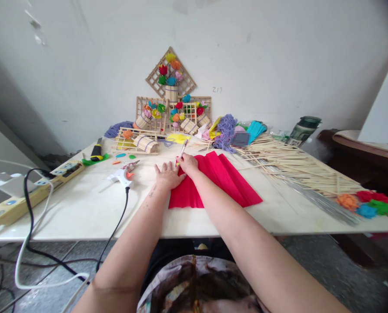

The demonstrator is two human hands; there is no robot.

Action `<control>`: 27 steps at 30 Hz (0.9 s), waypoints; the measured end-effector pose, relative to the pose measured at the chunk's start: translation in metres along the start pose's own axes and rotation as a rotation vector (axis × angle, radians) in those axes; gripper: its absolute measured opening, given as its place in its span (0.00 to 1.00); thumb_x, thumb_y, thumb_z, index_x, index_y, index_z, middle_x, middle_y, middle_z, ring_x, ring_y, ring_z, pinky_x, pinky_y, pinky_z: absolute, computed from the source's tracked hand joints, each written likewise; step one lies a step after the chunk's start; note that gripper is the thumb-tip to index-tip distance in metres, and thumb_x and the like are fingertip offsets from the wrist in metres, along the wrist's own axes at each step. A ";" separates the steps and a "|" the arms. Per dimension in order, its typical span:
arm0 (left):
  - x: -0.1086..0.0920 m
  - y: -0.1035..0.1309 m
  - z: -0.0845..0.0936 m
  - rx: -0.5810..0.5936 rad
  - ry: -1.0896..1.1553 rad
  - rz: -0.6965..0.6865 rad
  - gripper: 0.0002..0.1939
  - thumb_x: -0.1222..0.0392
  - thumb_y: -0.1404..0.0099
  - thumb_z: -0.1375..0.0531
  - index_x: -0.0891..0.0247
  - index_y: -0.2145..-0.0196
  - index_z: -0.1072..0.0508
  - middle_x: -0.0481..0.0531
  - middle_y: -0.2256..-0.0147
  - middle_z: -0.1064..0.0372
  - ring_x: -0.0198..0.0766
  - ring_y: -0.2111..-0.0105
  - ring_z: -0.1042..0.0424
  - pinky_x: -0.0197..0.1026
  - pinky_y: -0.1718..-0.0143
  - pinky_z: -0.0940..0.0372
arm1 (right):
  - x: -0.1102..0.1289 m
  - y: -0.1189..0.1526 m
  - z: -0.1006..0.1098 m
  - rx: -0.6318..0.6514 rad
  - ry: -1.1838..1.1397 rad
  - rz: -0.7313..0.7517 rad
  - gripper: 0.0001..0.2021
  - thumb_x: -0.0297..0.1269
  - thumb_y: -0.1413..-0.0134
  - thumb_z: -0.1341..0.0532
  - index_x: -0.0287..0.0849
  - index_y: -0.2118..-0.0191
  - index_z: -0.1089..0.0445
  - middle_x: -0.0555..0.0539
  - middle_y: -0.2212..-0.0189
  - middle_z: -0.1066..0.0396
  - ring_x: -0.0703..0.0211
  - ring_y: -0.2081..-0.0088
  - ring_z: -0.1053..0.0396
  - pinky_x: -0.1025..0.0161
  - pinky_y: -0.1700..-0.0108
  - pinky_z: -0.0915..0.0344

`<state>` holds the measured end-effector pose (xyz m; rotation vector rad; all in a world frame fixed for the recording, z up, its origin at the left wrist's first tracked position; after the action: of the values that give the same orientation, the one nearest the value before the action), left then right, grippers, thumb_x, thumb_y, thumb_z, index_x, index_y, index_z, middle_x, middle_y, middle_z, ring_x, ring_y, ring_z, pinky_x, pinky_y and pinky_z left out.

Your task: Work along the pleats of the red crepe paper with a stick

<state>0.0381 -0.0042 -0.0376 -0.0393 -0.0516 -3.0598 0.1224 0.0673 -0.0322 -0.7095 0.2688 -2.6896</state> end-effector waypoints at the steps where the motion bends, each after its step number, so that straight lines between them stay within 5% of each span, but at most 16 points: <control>1: 0.000 0.000 0.000 -0.001 0.001 -0.002 0.36 0.37 0.41 0.64 0.56 0.39 0.53 0.58 0.38 0.61 0.55 0.39 0.61 0.69 0.46 0.70 | 0.000 0.000 0.000 -0.006 0.000 -0.004 0.16 0.47 0.43 0.51 0.45 0.58 0.32 0.45 0.61 0.28 0.57 0.59 0.32 0.65 0.62 0.40; 27: -0.002 0.001 0.002 -0.004 -0.001 -0.002 0.37 0.36 0.41 0.66 0.56 0.39 0.53 0.59 0.38 0.61 0.56 0.40 0.61 0.69 0.46 0.70 | -0.004 -0.001 0.000 -0.041 -0.075 -0.028 0.16 0.46 0.44 0.50 0.42 0.60 0.31 0.44 0.61 0.28 0.57 0.61 0.32 0.65 0.62 0.40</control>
<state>0.0400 -0.0054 -0.0355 -0.0415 -0.0463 -3.0619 0.1252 0.0698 -0.0330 -0.8306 0.2985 -2.6832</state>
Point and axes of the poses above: each hand's wrist, its own y-axis away from the middle knuckle, its own z-axis out of the back of the hand, x = y × z, the point moved 2 cm from there along -y, towards the middle knuckle
